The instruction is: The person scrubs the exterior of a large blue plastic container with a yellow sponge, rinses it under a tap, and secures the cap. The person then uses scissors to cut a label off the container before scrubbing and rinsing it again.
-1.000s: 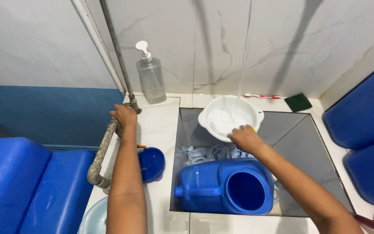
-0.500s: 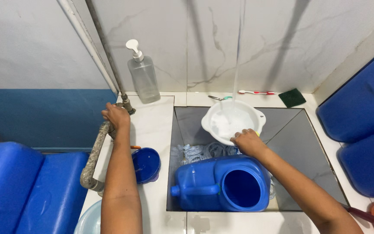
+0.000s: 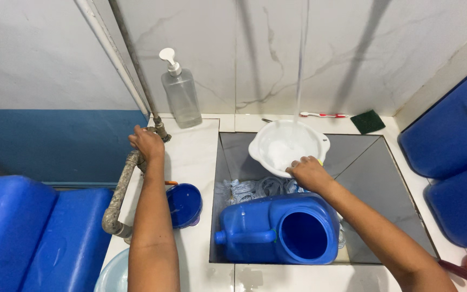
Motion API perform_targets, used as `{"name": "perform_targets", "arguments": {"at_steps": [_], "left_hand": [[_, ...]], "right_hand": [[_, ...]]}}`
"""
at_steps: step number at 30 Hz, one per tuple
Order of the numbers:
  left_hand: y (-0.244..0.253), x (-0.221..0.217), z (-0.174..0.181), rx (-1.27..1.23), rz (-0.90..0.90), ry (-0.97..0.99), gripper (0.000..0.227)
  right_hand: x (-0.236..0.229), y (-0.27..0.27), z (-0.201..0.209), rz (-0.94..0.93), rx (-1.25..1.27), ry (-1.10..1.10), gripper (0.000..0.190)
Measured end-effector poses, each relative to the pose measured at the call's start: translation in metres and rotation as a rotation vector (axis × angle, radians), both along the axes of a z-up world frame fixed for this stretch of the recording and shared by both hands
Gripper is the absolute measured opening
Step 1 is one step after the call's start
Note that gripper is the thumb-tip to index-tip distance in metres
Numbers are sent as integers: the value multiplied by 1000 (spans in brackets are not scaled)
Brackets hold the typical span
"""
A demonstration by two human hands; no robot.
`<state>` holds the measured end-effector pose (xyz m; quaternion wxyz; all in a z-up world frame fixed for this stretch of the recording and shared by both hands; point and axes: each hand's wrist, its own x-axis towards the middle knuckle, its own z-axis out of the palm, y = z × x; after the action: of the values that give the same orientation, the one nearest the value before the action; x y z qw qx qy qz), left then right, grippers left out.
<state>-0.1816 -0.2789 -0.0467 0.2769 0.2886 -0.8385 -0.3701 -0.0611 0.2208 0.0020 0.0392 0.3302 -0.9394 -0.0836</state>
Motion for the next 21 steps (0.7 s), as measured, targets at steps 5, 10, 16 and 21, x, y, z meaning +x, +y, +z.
{"name": "perform_targets", "arguments": {"at_steps": [5,10,16,21], "left_hand": [[-3,-3,-8,-18,12,41,36],[-1,-2,-3,-42,4,47,33],[1,2,-10,-295,2,64,43],[7,-5,-23,-614,46,-232,37]], "right_hand": [[-5,-4,6,-2,-30,3,31],[-12,-6,15,8,9,20,31],[-19,-9,29,50,15,55,28],[-25,-22,43,83,84,47,25]]}}
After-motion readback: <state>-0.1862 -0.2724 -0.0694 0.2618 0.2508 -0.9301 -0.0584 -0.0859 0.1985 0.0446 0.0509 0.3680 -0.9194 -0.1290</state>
